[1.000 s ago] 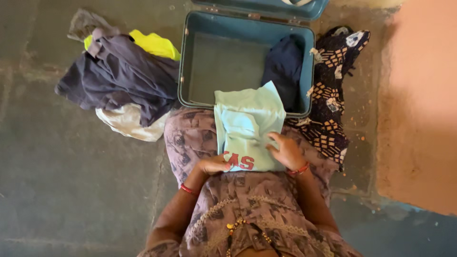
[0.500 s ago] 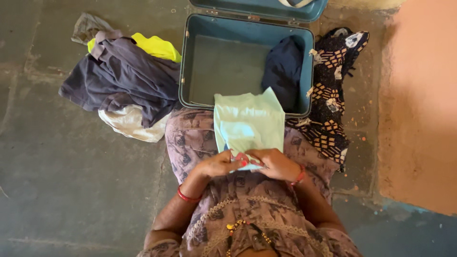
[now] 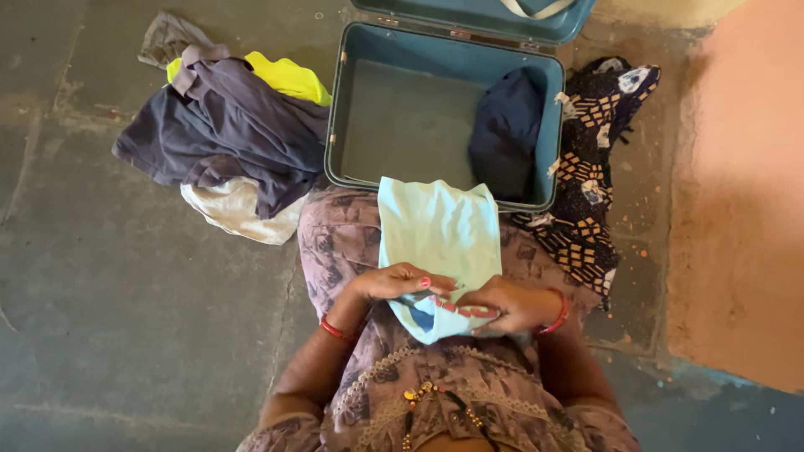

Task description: The person folds several garments by hand and places them into an open suitcase. They handle a dark garment, a light blue t-shirt, a dark gray top, and a bright yellow top, folding each and stacking them inside the suitcase.

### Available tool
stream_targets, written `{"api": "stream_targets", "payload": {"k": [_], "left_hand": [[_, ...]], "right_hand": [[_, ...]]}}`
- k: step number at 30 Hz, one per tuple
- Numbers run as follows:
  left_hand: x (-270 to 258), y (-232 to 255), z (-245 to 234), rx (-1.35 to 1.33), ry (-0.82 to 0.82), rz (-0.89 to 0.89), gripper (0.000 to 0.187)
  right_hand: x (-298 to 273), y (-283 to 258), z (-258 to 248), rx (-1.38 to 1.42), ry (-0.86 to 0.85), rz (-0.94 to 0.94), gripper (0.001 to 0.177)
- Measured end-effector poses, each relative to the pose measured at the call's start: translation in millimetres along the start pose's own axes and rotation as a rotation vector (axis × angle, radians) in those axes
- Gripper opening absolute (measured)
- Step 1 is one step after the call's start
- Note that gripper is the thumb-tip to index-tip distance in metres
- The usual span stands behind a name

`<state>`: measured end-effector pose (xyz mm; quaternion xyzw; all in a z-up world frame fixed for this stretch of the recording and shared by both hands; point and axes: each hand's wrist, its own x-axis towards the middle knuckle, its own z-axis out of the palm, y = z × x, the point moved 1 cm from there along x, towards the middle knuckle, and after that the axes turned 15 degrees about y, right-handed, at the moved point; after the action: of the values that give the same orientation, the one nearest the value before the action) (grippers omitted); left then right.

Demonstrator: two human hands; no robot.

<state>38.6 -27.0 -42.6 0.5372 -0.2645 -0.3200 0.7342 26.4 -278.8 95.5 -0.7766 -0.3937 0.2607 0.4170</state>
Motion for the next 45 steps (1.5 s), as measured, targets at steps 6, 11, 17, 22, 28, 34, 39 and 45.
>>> {"api": "stream_targets", "payload": {"k": [6,11,17,22,28,34,39,45], "left_hand": [[-4.2,-79.3,-29.1,-0.189,0.209,-0.019,0.079],[-2.9,-119.7,-45.4,-0.528,0.593,-0.264,0.068],[2.3,-116.6,-40.2,-0.242,0.66,-0.275,0.055],[17.4,-94.5,-31.2,-0.47,0.887,-0.346,0.033],[45.2,-82.4,4.6,-0.485,0.798,-0.169,0.026],[40.3,-62.8,29.5,-0.182,0.439,-0.087,0.027],[36.3,-44.4,13.9,0.014,0.154,-0.158,0.028],[69.2,-80.3,-35.5,0.065,0.112,-0.21,0.032]], "right_hand": [[21.0,37.0,-40.9,-0.167,0.196,-0.104,0.041],[73.6,64.6,-54.3,-0.904,0.952,-0.092,0.028],[40.2,98.5,-13.5,-0.287,0.605,0.13,0.024],[-2.7,162.1,40.9,-0.162,0.216,0.27,0.031],[-21.2,233.5,106.2,0.532,0.614,0.293,0.061],[-16.5,206.0,96.4,0.952,1.105,0.45,0.054],[-14.3,130.4,27.4,1.149,1.229,0.286,0.061],[-18.1,73.1,-62.2,0.9,1.461,0.07,0.065]]}}
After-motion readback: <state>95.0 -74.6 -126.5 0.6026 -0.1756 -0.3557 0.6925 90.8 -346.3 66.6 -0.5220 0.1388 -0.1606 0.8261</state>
